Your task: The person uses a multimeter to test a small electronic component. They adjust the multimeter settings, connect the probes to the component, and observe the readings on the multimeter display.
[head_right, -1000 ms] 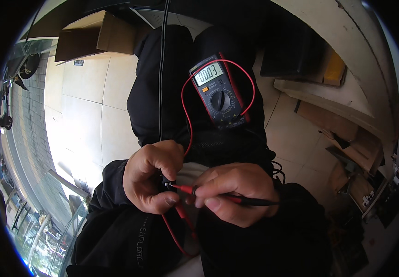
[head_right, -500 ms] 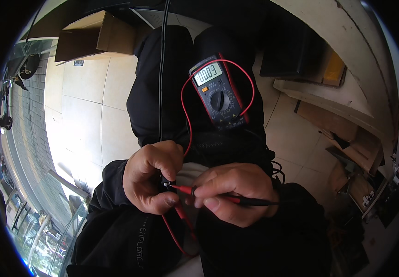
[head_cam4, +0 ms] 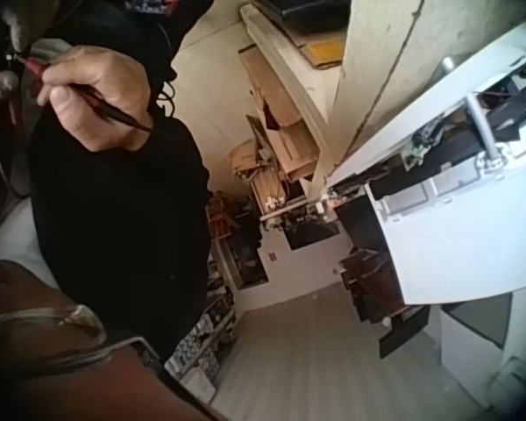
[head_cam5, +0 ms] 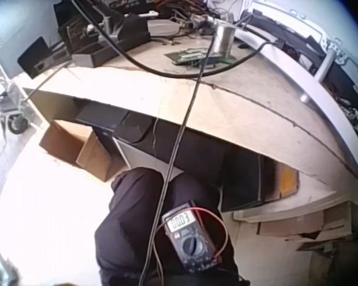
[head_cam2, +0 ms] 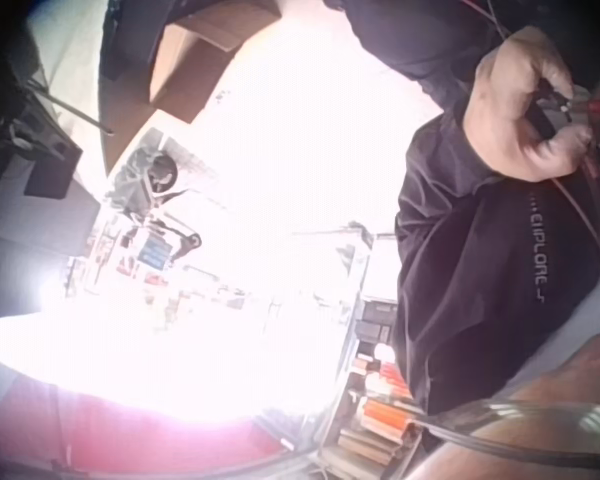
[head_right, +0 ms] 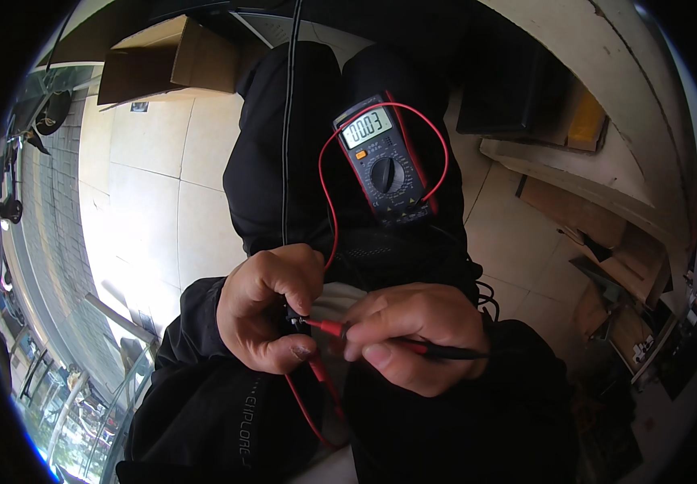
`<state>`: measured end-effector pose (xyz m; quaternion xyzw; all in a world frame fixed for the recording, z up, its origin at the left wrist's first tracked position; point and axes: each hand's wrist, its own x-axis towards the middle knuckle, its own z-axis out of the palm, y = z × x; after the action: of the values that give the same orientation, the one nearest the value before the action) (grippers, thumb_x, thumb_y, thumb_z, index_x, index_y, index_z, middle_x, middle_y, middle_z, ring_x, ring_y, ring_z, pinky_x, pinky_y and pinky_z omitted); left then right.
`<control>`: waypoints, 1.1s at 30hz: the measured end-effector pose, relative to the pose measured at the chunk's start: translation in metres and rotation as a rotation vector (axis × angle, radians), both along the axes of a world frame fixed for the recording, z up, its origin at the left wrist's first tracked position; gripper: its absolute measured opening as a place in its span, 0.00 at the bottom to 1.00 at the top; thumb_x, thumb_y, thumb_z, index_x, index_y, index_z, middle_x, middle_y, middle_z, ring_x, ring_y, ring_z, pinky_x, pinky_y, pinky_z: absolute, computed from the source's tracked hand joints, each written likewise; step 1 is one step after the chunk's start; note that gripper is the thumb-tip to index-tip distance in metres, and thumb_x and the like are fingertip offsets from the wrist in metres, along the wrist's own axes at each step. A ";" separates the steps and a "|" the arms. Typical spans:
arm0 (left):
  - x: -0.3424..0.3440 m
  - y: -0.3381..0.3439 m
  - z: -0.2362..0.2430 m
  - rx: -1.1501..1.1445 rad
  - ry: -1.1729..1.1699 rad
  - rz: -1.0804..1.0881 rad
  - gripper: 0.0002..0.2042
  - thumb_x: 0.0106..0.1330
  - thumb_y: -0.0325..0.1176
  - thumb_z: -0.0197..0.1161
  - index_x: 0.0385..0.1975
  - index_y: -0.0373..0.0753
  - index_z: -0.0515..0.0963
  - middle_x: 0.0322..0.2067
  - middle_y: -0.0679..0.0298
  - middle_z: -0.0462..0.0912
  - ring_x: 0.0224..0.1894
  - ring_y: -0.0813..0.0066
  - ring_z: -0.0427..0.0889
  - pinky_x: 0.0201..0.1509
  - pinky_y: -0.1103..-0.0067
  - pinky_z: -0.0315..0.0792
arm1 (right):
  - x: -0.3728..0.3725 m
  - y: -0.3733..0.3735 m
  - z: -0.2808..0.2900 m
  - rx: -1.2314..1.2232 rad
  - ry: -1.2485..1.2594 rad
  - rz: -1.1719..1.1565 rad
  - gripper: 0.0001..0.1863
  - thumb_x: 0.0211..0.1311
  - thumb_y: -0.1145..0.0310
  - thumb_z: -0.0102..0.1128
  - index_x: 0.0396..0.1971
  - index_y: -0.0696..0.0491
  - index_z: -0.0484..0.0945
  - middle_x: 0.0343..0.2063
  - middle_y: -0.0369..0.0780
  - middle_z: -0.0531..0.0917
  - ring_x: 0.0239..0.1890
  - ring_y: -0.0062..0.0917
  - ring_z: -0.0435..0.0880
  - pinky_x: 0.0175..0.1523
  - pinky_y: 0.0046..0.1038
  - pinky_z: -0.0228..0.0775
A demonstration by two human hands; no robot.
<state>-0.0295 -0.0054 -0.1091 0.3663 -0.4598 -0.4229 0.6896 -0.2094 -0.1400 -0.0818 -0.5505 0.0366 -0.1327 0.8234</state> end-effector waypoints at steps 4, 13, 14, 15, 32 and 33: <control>0.000 0.001 0.001 0.000 -0.003 0.004 0.16 0.61 0.32 0.71 0.38 0.34 0.69 0.29 0.58 0.75 0.27 0.69 0.75 0.28 0.77 0.69 | 0.004 0.005 -0.001 0.014 -0.048 -0.083 0.09 0.63 0.80 0.57 0.42 0.62 0.77 0.29 0.46 0.86 0.26 0.26 0.85 0.35 0.29 0.79; 0.001 0.000 0.000 0.001 -0.006 -0.015 0.17 0.61 0.31 0.71 0.39 0.33 0.69 0.29 0.58 0.75 0.28 0.69 0.75 0.30 0.78 0.69 | 0.000 -0.002 0.002 -0.009 0.019 0.015 0.08 0.64 0.78 0.57 0.41 0.61 0.78 0.28 0.45 0.86 0.28 0.26 0.86 0.37 0.30 0.80; 0.001 0.000 0.000 0.003 -0.006 -0.018 0.17 0.61 0.31 0.71 0.38 0.33 0.69 0.29 0.58 0.75 0.28 0.69 0.75 0.30 0.78 0.69 | 0.001 -0.001 0.002 -0.013 0.008 -0.003 0.08 0.64 0.78 0.57 0.41 0.61 0.78 0.28 0.45 0.86 0.28 0.26 0.86 0.37 0.30 0.80; 0.001 0.000 0.001 0.006 -0.006 -0.017 0.16 0.61 0.32 0.71 0.38 0.33 0.69 0.29 0.58 0.75 0.28 0.69 0.75 0.30 0.78 0.69 | 0.003 0.001 0.001 -0.017 -0.004 -0.018 0.08 0.64 0.78 0.57 0.41 0.61 0.78 0.28 0.45 0.86 0.27 0.25 0.85 0.37 0.30 0.80; 0.001 0.001 0.001 0.008 -0.021 -0.017 0.17 0.61 0.32 0.71 0.38 0.34 0.69 0.29 0.58 0.75 0.28 0.69 0.75 0.30 0.77 0.69 | 0.003 -0.007 0.000 -0.057 -0.052 0.078 0.13 0.64 0.80 0.53 0.48 0.61 0.72 0.29 0.46 0.83 0.33 0.31 0.87 0.38 0.33 0.83; 0.001 0.001 0.001 0.007 -0.017 -0.017 0.17 0.61 0.32 0.71 0.38 0.34 0.69 0.29 0.58 0.75 0.28 0.69 0.75 0.30 0.77 0.69 | 0.004 -0.002 -0.001 -0.045 -0.045 0.029 0.11 0.64 0.79 0.55 0.47 0.61 0.73 0.28 0.46 0.84 0.30 0.28 0.86 0.36 0.31 0.81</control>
<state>-0.0282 -0.0046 -0.1076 0.3683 -0.4674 -0.4271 0.6808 -0.2056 -0.1415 -0.0825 -0.5663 0.0073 -0.1339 0.8133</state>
